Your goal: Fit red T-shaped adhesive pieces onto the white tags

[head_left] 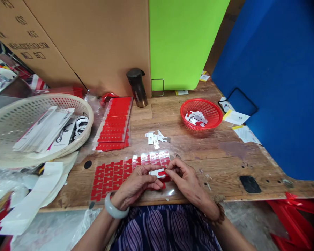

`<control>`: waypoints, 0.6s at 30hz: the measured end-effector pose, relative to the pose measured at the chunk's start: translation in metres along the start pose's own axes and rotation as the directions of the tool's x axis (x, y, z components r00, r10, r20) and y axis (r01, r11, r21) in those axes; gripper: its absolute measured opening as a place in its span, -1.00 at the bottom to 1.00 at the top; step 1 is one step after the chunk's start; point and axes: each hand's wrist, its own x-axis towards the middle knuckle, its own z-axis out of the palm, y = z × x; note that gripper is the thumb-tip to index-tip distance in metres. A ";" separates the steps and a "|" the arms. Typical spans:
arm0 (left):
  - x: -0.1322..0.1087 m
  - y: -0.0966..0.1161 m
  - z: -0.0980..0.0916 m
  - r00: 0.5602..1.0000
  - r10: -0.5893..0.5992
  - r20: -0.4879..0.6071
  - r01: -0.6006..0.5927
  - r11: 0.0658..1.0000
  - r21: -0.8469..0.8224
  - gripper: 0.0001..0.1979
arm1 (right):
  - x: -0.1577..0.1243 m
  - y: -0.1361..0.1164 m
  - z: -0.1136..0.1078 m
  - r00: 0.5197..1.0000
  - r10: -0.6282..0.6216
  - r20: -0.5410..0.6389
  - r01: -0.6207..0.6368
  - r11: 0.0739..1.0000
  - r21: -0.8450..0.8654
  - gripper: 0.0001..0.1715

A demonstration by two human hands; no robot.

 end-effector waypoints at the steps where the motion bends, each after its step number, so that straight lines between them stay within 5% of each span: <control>1: 0.000 0.000 0.000 1.000 -0.003 -0.003 0.003 1.000 0.000 -0.60 | 0.000 0.001 0.000 1.000 0.002 0.001 -0.002 1.000 -0.003 -0.89; 18: 0.001 0.001 0.000 1.000 -0.008 -0.006 0.008 1.000 -0.010 -0.58 | 0.000 0.003 0.002 1.000 -0.005 -0.021 0.004 0.998 -0.069 -0.91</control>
